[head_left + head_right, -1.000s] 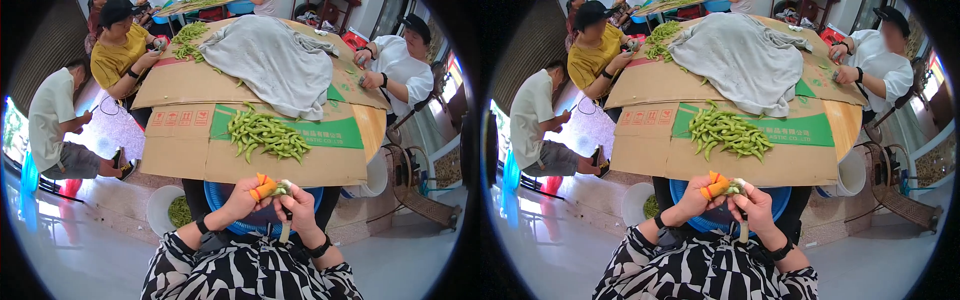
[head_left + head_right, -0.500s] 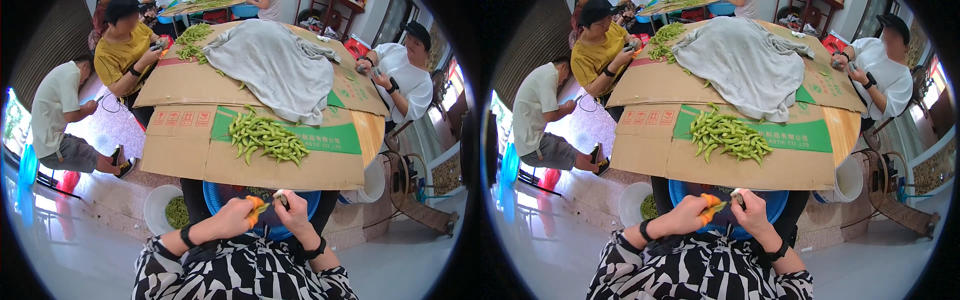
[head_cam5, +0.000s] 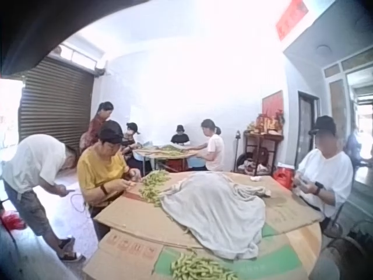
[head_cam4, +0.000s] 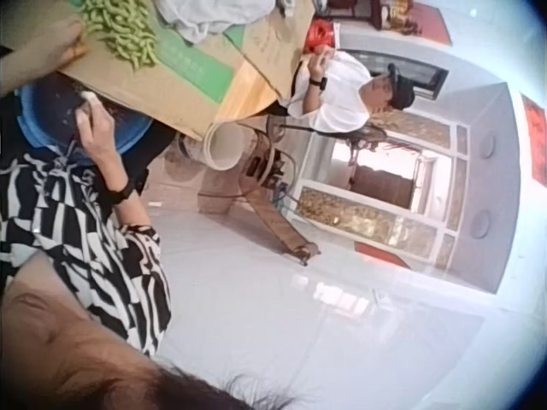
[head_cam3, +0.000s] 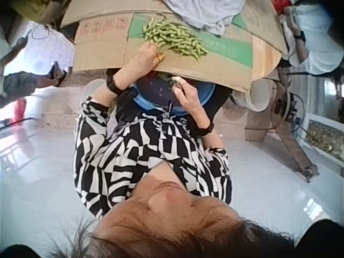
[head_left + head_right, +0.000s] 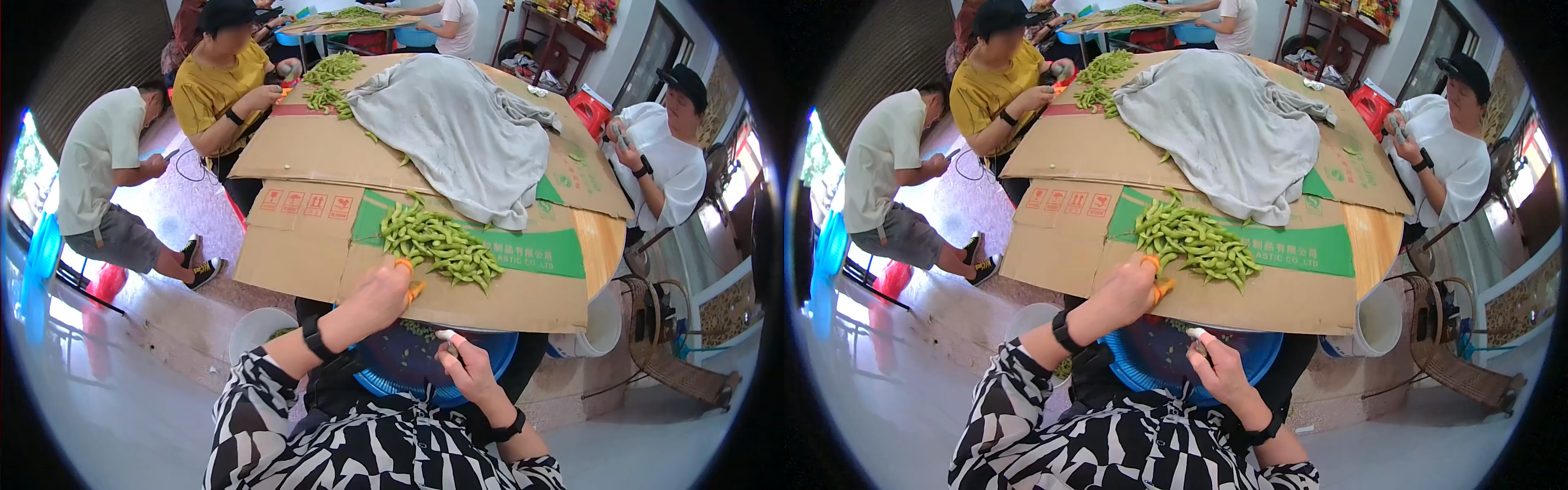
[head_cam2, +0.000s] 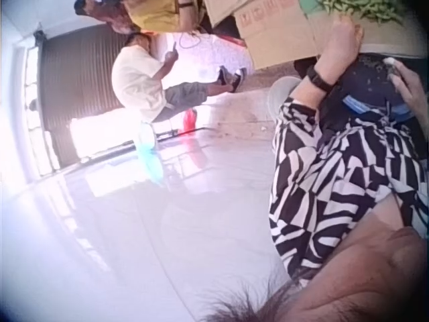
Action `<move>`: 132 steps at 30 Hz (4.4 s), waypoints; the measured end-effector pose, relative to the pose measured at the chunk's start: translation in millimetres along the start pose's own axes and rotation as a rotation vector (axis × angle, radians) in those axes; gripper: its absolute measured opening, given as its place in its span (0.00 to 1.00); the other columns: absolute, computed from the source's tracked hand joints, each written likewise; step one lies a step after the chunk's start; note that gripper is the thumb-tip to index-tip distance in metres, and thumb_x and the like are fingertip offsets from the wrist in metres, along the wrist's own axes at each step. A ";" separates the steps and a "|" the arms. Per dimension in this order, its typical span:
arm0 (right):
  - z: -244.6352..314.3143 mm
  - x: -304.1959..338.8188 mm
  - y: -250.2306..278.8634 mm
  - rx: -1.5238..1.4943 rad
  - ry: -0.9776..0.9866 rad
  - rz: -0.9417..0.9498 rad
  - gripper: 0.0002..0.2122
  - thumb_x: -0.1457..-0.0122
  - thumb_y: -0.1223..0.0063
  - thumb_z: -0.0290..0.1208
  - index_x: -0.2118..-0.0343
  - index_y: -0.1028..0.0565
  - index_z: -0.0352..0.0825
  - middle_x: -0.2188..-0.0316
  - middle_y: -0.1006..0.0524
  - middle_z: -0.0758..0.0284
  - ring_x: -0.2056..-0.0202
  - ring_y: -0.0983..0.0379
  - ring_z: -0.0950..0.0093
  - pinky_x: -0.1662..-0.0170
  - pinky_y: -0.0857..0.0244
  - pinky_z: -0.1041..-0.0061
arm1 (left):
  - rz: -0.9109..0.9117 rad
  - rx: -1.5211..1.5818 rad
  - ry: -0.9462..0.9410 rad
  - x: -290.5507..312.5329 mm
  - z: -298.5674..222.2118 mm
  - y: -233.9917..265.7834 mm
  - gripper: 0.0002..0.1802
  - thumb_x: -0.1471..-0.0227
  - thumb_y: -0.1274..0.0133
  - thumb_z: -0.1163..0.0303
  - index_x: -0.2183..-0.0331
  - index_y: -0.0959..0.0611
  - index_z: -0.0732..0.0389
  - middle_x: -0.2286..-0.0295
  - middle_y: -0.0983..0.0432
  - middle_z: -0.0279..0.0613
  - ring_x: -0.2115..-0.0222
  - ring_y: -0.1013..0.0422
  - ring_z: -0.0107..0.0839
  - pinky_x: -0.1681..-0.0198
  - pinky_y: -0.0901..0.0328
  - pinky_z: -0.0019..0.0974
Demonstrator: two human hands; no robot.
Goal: Picking edamame pods from stalks and sorting them into a basin.
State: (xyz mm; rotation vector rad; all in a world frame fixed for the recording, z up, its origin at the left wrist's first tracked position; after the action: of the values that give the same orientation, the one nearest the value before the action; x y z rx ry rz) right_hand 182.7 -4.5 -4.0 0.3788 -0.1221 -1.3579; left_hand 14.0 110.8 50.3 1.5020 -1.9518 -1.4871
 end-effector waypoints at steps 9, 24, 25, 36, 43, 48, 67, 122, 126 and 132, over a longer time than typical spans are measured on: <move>-1.0 -5.3 0.4 -0.514 -0.200 0.035 0.20 0.36 0.61 0.26 0.42 0.37 0.28 0.70 0.27 0.66 0.78 0.35 0.83 0.79 0.41 0.84 | -0.080 -0.034 -0.140 -11.1 1.9 2.6 0.06 0.55 0.47 0.77 0.70 0.25 0.66 0.72 0.27 0.57 0.74 0.27 0.56 0.69 0.31 0.50; 23.0 -15.7 -9.2 -0.982 -0.223 0.160 0.23 0.35 0.63 0.28 0.37 0.44 0.34 0.71 0.30 0.62 0.80 0.39 0.81 0.80 0.43 0.85 | 0.484 1.202 0.467 42.7 -24.8 -26.6 0.13 0.40 0.50 0.70 0.55 0.21 0.65 0.73 0.27 0.28 0.73 0.34 0.15 0.71 0.39 0.21; 21.0 -15.3 -8.9 -0.981 -0.225 0.159 0.23 0.35 0.63 0.28 0.37 0.44 0.34 0.71 0.30 0.62 0.80 0.39 0.81 0.80 0.43 0.85 | 0.485 1.204 0.468 43.3 -25.4 -26.2 0.13 0.40 0.50 0.70 0.55 0.21 0.65 0.73 0.27 0.28 0.73 0.34 0.15 0.71 0.39 0.21; 21.0 -10.4 -9.7 -0.942 -0.213 0.151 0.21 0.34 0.63 0.27 0.38 0.43 0.32 0.72 0.30 0.63 0.81 0.41 0.82 0.80 0.45 0.85 | 0.483 1.204 0.388 46.4 -23.0 -31.2 0.12 0.40 0.50 0.74 0.55 0.22 0.66 0.69 0.26 0.29 0.69 0.33 0.17 0.65 0.37 0.23; 15.0 -8.9 -5.5 -0.904 -0.232 0.082 0.19 0.35 0.60 0.27 0.41 0.38 0.30 0.74 0.30 0.64 0.82 0.42 0.83 0.81 0.46 0.85 | 0.339 0.939 0.126 43.1 -32.6 -23.6 0.10 0.41 0.49 0.74 0.57 0.21 0.64 0.70 0.24 0.32 0.69 0.30 0.21 0.65 0.35 0.26; 12.3 -8.0 -7.2 -1.135 -0.242 0.130 0.18 0.36 0.58 0.27 0.43 0.35 0.29 0.76 0.31 0.65 0.83 0.42 0.84 0.82 0.45 0.86 | 0.473 1.240 0.351 51.8 -21.9 -42.0 0.10 0.39 0.51 0.69 0.58 0.21 0.61 0.75 0.26 0.34 0.78 0.33 0.22 0.77 0.40 0.23; -6.3 -2.9 -26.5 -1.465 -0.460 0.195 0.18 0.35 0.56 0.31 0.43 0.35 0.35 0.75 0.32 0.66 0.84 0.44 0.84 0.84 0.46 0.86 | 0.185 0.148 -0.357 59.4 -51.2 -9.3 0.16 0.55 0.38 0.74 0.61 0.19 0.66 0.69 0.24 0.49 0.70 0.25 0.46 0.69 0.30 0.40; -8.1 -21.4 -23.1 0.036 -0.033 0.181 0.09 0.52 0.40 0.23 0.67 0.22 0.29 0.75 0.25 0.64 0.76 0.30 0.77 0.71 0.37 0.80 | 0.289 0.650 -0.091 102.2 -4.6 -48.4 0.11 0.48 0.41 0.68 0.69 0.22 0.67 0.76 0.26 0.56 0.75 0.28 0.56 0.75 0.32 0.43; -22.8 -18.9 -24.1 -0.028 -0.176 0.187 0.08 0.51 0.41 0.23 0.67 0.21 0.30 0.83 0.27 0.72 0.81 0.36 0.88 0.76 0.40 0.85 | 0.332 0.720 -0.116 100.0 -6.0 -47.4 0.08 0.49 0.44 0.73 0.68 0.25 0.67 0.77 0.29 0.55 0.74 0.30 0.57 0.73 0.35 0.45; -38.2 -17.2 -24.1 -0.018 -0.145 0.230 0.07 0.50 0.43 0.22 0.67 0.22 0.29 0.82 0.24 0.70 0.81 0.31 0.86 0.77 0.37 0.84 | 0.264 0.585 -0.293 100.0 -14.6 -45.0 0.09 0.58 0.45 0.77 0.72 0.29 0.67 0.76 0.30 0.53 0.73 0.30 0.54 0.72 0.35 0.47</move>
State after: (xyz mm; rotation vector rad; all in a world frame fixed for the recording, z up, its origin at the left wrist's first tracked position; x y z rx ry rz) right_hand 168.2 15.7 -45.5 0.2421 -0.2659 -1.1571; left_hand 6.6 22.4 -15.7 1.1816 -2.8120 -1.1247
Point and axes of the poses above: each hand's wrist, its own x-axis away from the middle knuckle, its own y-axis out of the back of the hand, z = x × y, the point moved 6 cm from there along -x, towards the middle knuckle
